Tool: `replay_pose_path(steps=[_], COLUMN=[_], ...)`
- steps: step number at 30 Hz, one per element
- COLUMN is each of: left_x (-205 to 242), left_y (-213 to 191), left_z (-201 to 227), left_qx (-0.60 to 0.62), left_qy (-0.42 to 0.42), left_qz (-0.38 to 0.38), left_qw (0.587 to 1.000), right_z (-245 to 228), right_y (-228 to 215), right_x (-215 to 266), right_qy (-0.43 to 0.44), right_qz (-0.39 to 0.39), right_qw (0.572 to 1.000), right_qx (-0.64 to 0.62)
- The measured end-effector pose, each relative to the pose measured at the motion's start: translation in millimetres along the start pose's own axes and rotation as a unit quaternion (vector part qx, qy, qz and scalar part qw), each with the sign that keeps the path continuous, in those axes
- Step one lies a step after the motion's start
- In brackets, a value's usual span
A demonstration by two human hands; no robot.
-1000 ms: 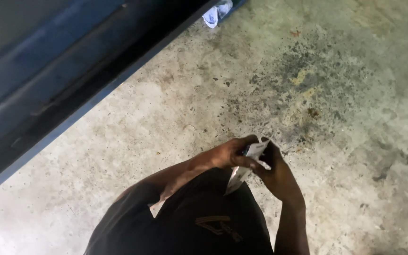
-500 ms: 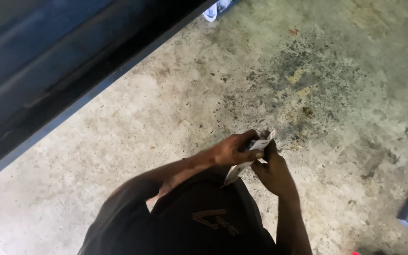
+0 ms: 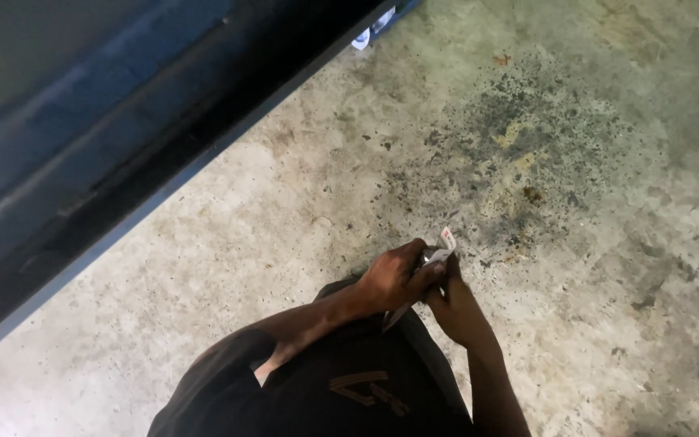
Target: Preparing a tube of sealant by removing packaging and cleaning a nozzle.
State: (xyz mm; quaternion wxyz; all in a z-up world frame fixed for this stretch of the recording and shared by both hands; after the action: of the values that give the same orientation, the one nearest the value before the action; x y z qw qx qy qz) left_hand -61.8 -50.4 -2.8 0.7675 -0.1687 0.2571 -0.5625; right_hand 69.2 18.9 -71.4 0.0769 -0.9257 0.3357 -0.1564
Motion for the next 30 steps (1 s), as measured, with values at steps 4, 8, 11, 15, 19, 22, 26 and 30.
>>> replay_pose_path(steps=[4, 8, 11, 15, 19, 22, 26, 30], left_x=[3, -1, -10, -14, -21, -20, -25, -25], left_y=[14, 28, 36, 50, 57, 40, 8, 12], left_z=[-19, -33, -52, -76, -82, -91, -75, -92], left_qx=[0.021, 0.048, 0.084, 0.181, -0.154, -0.069, 0.064, 0.034], left_qy=[0.004, -0.038, -0.038, -0.142, 0.039, -0.109, -0.099, -0.122], left_qz=[-0.006, -0.041, -0.069, -0.109, 0.019, -0.038, -0.098, -0.208], left_qw=[1.000, 0.997, 0.993, 0.967, 0.987, 0.991, 0.988, 0.970], right_z=[-1, 7, -2, -26, -54, -61, -51, -54], right_y=[15, 5, -4, 2, 2, 4, 12, 2], right_x=[0, 0, -5, -12, -16, -17, -25, -33], right_qy=[0.059, 0.030, -0.042, 0.015, 0.052, 0.046, -0.004, -0.035], right_qz=[-0.012, 0.060, 0.051, 0.091, 0.209, 0.223, 0.168, 0.107], right_qw=[0.991, 0.997, 0.997, 0.995, 0.955, 0.939, 0.941, 0.957], right_qx=[-0.117, -0.041, -0.045, 0.035, 0.202, 0.259, 0.294, 0.268])
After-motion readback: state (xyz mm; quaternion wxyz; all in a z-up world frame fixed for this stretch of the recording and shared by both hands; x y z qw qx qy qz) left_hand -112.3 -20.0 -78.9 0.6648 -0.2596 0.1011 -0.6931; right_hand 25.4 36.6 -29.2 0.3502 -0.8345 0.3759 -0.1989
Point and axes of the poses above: each hand's wrist, its own x-axis away from the middle knuckle, its own y-axis out of the palm, z = x × y, the point moved 8 cm from there along -x, towards the middle knuckle, and after that the axes turned 11 degrees about -x, right-handed, at the moved point
